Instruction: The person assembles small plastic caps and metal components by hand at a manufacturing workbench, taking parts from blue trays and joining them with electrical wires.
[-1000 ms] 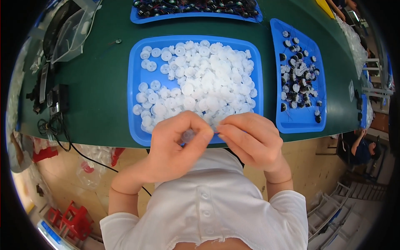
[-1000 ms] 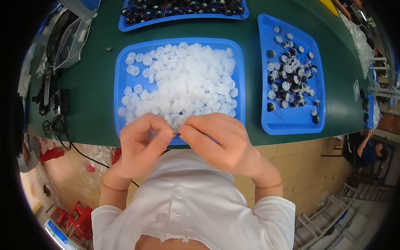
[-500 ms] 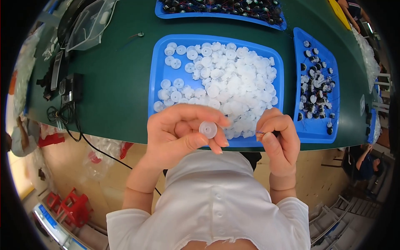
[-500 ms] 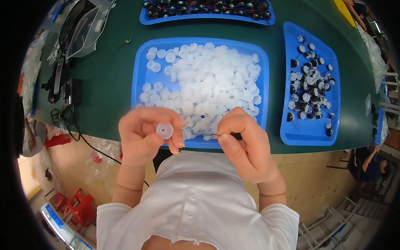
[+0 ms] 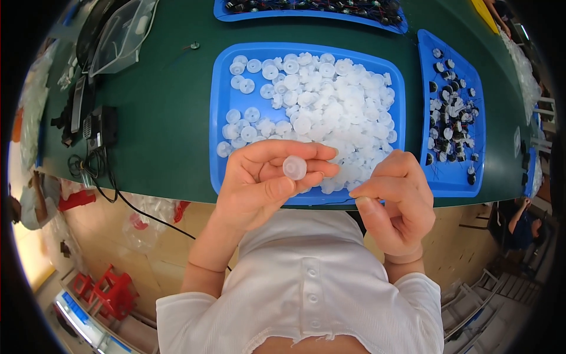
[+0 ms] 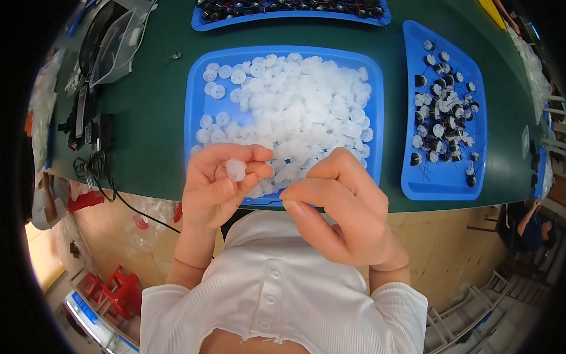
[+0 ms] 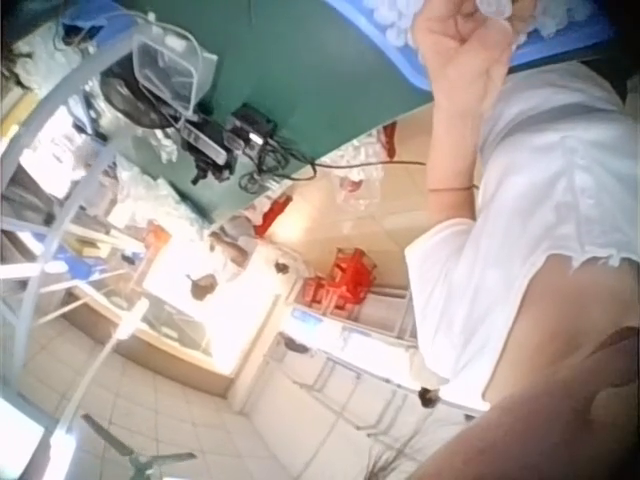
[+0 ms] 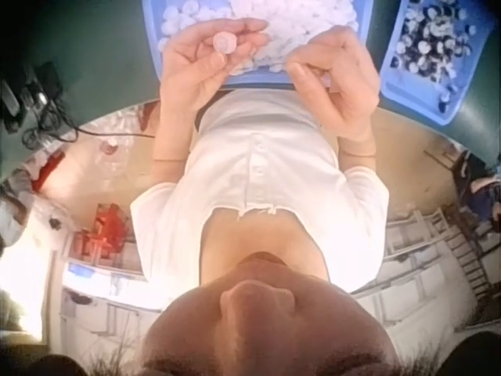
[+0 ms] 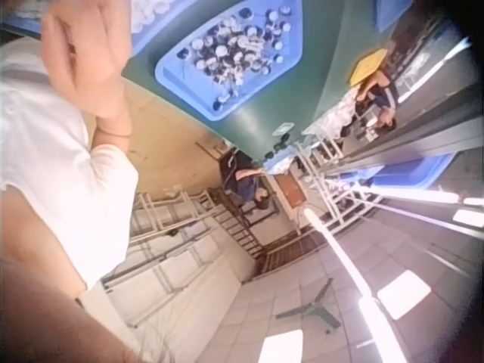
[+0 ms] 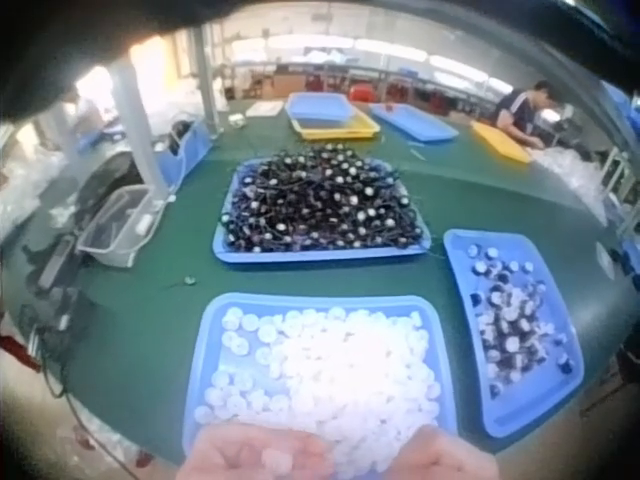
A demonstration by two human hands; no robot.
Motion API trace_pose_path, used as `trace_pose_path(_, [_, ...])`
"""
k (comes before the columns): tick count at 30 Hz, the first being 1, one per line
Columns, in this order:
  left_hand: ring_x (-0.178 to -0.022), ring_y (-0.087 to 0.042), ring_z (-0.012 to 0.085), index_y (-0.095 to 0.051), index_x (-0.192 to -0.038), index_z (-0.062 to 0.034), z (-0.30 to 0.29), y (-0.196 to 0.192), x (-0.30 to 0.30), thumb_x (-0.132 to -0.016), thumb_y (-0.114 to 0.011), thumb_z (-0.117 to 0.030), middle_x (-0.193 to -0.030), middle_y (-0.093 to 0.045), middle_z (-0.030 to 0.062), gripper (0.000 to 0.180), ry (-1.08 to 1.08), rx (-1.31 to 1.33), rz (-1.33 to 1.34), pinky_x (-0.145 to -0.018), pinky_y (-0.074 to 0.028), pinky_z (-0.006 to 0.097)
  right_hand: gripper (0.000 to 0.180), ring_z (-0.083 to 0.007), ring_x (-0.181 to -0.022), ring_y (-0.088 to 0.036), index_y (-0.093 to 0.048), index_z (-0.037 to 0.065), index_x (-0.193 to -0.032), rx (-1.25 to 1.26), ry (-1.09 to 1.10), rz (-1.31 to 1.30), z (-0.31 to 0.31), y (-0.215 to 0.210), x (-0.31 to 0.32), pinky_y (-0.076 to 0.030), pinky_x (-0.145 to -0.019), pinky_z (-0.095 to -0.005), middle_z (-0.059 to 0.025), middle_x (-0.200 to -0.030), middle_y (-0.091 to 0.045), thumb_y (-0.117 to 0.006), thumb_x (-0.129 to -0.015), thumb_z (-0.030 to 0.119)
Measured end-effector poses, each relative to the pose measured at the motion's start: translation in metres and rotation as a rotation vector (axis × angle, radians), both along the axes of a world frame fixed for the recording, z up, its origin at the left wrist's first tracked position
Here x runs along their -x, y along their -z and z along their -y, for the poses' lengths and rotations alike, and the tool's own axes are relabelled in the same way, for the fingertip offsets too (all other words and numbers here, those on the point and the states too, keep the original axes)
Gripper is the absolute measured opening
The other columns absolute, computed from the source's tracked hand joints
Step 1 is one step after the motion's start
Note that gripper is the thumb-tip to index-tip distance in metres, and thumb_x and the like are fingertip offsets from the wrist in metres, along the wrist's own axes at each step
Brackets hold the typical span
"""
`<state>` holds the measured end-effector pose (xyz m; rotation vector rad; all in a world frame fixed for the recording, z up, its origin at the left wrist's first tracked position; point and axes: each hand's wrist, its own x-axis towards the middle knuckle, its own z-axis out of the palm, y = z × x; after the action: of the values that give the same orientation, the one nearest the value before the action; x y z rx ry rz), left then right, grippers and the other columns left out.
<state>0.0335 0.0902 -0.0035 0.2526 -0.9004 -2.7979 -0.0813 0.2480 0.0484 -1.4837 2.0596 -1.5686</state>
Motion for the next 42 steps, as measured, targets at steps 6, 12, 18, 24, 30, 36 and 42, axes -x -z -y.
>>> trace_pose_path(6, [-0.080,-0.061,0.0189,-0.053,-0.118,0.0029,0.003,0.012,-0.004,-0.081,-0.059,0.002,-0.112,-0.057,0.0234,0.037,0.082,0.147,-0.033,-0.068,-0.052,0.027,0.018,-0.0163,-0.058,-0.047,-0.063,-0.002,-0.080,-0.011,0.045,-0.101,0.000,-0.002,0.001,-0.033,-0.046,-0.0248,-0.0084,-0.071,-0.050,-0.065,-0.063,-0.008])
trace_pose_path(12, [-0.074,-0.061,0.0181,-0.050,-0.121,0.0049,-0.006,-0.007,0.000,-0.088,-0.052,-0.001,-0.110,-0.058,0.0227,0.034,-0.029,0.053,0.055,-0.066,-0.052,0.028,0.021,-0.0187,-0.057,-0.047,-0.062,-0.002,-0.080,-0.032,0.105,-0.139,0.002,0.005,0.001,-0.035,-0.047,-0.0264,-0.0084,-0.069,-0.049,-0.066,-0.061,-0.008])
trace_pose_path(18, [-0.089,-0.064,0.0289,-0.049,-0.114,0.0068,-0.002,-0.002,0.002,-0.092,-0.050,-0.009,-0.110,-0.057,0.0254,0.028,-0.023,0.024,-0.025,-0.076,-0.056,0.039,0.022,-0.0198,-0.055,-0.046,-0.061,-0.002,-0.079,-0.004,0.170,-0.258,0.007,0.006,-0.002,-0.035,-0.045,-0.0270,-0.0073,-0.068,-0.049,-0.067,-0.058,-0.008])
trace_pose_path(24, [-0.086,-0.064,0.0294,-0.047,-0.110,0.0044,-0.003,-0.005,0.003,-0.092,-0.049,-0.008,-0.106,-0.058,0.0266,0.022,0.013,0.015,0.015,-0.075,-0.056,0.039,0.024,-0.0191,-0.051,-0.045,-0.061,-0.001,-0.077,0.039,0.171,-0.379,0.008,0.005,0.000,-0.034,-0.041,-0.0262,-0.0066,-0.066,-0.049,-0.066,-0.054,-0.006])
trace_pose_path(30, [-0.078,-0.061,0.0225,-0.047,-0.109,0.0017,-0.005,-0.008,0.004,-0.091,-0.050,-0.007,-0.107,-0.059,0.0248,0.021,-0.002,0.058,-0.006,-0.070,-0.052,0.033,0.025,-0.0185,-0.050,-0.045,-0.060,-0.002,-0.075,0.043,0.162,-0.403,0.010,0.002,-0.001,-0.034,-0.040,-0.0254,-0.0060,-0.064,-0.049,-0.065,-0.051,-0.006])
trace_pose_path(36, [-0.078,-0.058,0.0165,-0.047,-0.112,0.0005,-0.006,-0.005,0.003,-0.091,-0.050,-0.007,-0.108,-0.060,0.0233,0.022,-0.035,0.173,-0.022,-0.071,-0.050,0.030,0.026,-0.0185,-0.049,-0.045,-0.059,-0.001,-0.071,0.050,0.199,-0.440,0.013,0.003,-0.002,-0.033,-0.040,-0.0252,-0.0054,-0.060,-0.046,-0.064,-0.045,-0.004])
trace_pose_path(42, [-0.081,-0.059,0.0161,-0.047,-0.110,0.0017,-0.007,-0.007,0.002,-0.091,-0.050,-0.006,-0.109,-0.059,0.0232,0.021,-0.067,0.178,0.002,-0.072,-0.050,0.030,0.028,-0.0179,-0.049,-0.044,-0.059,0.000,-0.070,0.018,0.168,-0.473,0.011,0.003,-0.001,-0.033,-0.040,-0.0250,-0.0047,-0.060,-0.045,-0.064,-0.043,-0.002])
